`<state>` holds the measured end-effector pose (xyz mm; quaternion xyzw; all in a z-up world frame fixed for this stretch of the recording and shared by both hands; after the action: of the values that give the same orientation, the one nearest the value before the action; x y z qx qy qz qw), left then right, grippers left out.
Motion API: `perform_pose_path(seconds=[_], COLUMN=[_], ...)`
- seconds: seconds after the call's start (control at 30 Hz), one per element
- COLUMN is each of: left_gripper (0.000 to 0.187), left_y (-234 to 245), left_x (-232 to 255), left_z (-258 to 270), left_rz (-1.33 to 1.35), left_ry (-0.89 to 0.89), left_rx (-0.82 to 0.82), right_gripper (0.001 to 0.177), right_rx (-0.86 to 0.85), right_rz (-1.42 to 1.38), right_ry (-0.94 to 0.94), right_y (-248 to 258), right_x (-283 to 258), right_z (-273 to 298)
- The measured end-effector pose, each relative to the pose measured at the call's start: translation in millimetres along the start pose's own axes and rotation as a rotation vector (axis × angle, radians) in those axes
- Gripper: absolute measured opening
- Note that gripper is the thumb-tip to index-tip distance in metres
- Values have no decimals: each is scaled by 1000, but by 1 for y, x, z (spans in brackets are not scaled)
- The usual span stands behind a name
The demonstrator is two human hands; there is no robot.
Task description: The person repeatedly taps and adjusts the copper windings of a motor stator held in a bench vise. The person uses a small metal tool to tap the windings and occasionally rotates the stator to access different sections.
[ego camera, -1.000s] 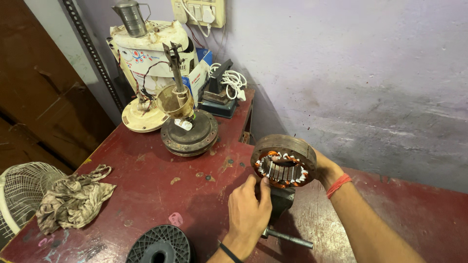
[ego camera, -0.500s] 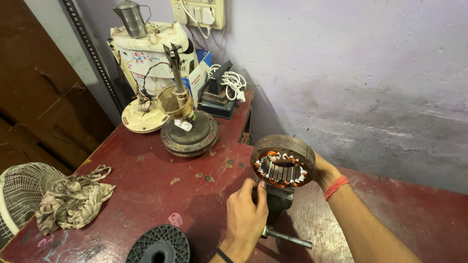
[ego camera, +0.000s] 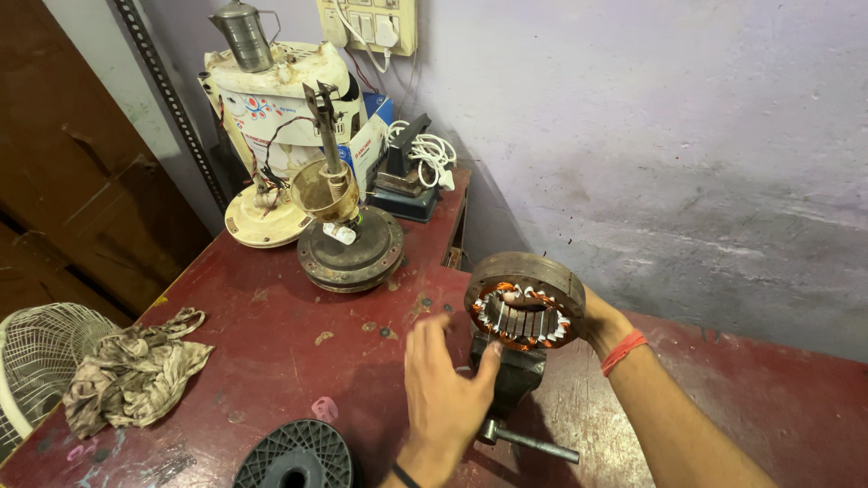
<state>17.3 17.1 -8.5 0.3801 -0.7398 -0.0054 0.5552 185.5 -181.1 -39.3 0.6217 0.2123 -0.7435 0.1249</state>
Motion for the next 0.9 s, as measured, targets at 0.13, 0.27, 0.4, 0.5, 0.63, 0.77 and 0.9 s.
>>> perform_pose_path(seconds=[0.13, 0.27, 0.4, 0.5, 0.63, 0.77, 0.9], left_gripper=[80, 84, 84, 82, 81, 82, 81], left_y=[-15, -34, -40, -44, -47, -53, -52], left_x=[-14, -28, -42, -46, -52, -56, -59], left_z=[-33, -62, -72, -76, -78, -78, -75], left_rz=[301, 737, 904, 952, 1003, 1170, 1167], left_ry=[-62, -7, 83, 55, 57, 93, 94], left_rx=[-74, -399, -587, -673, -745, -788, -783], right_gripper=[48, 49, 54, 59, 61, 61, 58], right_rx=[-73, -33, 143, 87, -146, -163, -301], right_rz=[-146, -172, -54, 116, 229, 321, 21], right_ry=[-37, -29, -11, -39, 28, 67, 63], right_y=[18, 41, 47, 31, 0, 1, 33], right_x=[15, 36, 37, 16, -20, -22, 7], right_z=[-10, -21, -20, -10, -1, 1, -12])
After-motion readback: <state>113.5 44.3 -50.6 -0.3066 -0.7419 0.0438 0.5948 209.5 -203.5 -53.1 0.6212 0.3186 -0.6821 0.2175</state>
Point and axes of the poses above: each hand's wrist, its own z-axis away from the middle knuckle, its own y-axis out of the back of the hand, x = y × z, the point moved 1 cm from there along -z, towards the middle knuckle, and after that the axes turned 5 degrees about x, right-handed, at the moved point
